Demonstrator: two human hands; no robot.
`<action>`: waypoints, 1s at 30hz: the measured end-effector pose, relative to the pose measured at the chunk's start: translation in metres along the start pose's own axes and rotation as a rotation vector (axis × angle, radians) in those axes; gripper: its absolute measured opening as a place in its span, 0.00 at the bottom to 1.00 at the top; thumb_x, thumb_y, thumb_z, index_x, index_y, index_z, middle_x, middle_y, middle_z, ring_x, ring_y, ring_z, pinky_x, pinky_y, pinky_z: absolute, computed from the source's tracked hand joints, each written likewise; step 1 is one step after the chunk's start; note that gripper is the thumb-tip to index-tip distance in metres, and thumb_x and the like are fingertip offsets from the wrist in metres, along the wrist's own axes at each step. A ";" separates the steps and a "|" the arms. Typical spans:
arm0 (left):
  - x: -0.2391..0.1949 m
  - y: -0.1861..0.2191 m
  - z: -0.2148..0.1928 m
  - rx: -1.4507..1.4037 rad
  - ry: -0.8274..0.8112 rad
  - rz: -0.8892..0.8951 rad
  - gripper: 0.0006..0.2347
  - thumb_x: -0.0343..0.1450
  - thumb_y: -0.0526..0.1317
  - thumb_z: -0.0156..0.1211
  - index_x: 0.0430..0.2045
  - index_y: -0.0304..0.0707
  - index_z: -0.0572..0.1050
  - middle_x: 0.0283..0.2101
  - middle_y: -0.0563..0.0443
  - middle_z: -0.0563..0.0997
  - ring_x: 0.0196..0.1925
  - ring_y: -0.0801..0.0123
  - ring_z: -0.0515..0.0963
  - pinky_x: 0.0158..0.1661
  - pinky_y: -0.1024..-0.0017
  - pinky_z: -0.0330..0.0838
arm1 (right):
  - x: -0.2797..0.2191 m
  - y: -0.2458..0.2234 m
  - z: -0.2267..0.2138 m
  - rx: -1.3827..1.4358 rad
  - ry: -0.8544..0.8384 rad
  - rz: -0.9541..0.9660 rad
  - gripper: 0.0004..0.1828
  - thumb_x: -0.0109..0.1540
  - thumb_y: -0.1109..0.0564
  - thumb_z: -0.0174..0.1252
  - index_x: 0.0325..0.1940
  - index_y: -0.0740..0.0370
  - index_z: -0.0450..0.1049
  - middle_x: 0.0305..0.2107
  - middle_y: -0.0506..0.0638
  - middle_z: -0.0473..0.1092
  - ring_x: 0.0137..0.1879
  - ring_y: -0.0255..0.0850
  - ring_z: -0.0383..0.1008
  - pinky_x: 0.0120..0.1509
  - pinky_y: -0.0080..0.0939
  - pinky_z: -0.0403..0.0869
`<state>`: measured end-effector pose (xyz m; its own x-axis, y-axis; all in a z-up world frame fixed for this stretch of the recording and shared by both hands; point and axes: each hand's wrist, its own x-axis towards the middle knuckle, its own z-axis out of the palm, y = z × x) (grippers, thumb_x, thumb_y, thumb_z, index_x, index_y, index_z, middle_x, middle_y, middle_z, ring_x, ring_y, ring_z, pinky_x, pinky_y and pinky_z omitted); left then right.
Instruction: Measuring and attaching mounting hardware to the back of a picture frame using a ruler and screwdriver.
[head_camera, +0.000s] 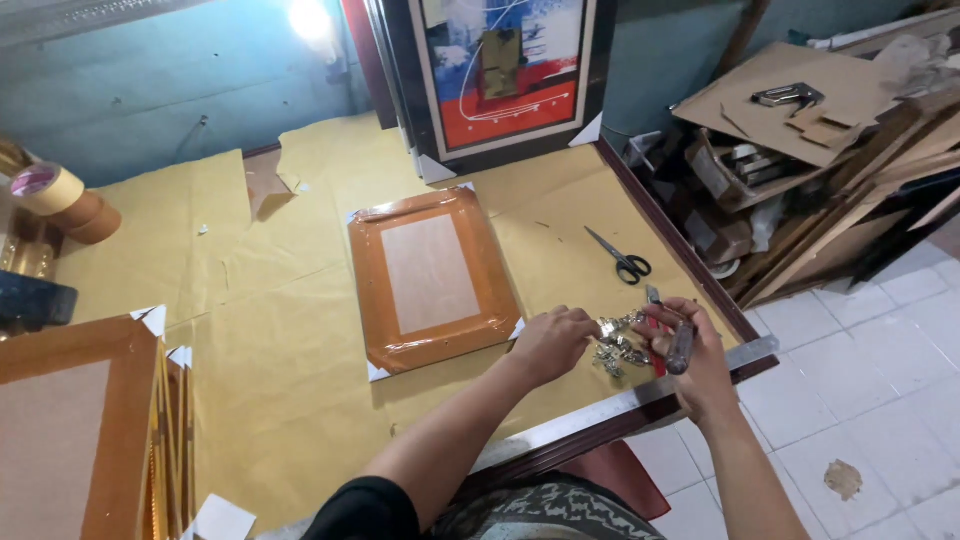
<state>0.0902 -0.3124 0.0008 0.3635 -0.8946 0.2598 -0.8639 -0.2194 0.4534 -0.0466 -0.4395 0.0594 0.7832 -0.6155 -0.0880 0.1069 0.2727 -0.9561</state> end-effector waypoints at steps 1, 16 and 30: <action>0.004 0.003 0.003 0.002 -0.005 0.006 0.05 0.62 0.37 0.52 0.28 0.50 0.71 0.34 0.56 0.74 0.38 0.60 0.75 0.35 0.66 0.72 | -0.004 -0.010 0.004 0.004 0.006 -0.003 0.28 0.48 0.74 0.47 0.50 0.60 0.54 0.46 0.58 0.64 0.46 0.48 0.68 0.45 0.37 0.70; 0.032 -0.017 0.052 0.474 0.179 0.222 0.03 0.57 0.37 0.54 0.17 0.52 0.71 0.27 0.63 0.70 0.31 0.72 0.69 0.21 0.77 0.63 | 0.009 -0.003 -0.026 0.461 -0.418 0.108 0.46 0.40 0.77 0.46 0.60 0.53 0.49 0.60 0.53 0.49 0.51 0.55 0.68 0.49 0.59 0.71; 0.014 0.015 -0.022 -0.555 0.152 -0.806 0.05 0.61 0.43 0.50 0.26 0.55 0.72 0.29 0.60 0.78 0.35 0.68 0.78 0.35 0.70 0.69 | 0.027 0.015 0.013 -1.527 -0.269 0.162 0.11 0.53 0.40 0.53 0.37 0.34 0.74 0.36 0.46 0.63 0.44 0.48 0.71 0.47 0.44 0.72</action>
<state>0.0901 -0.3200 0.0300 0.8453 -0.4899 -0.2133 -0.0665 -0.4925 0.8677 -0.0155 -0.4422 0.0464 0.8251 -0.4634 -0.3234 -0.5566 -0.7650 -0.3239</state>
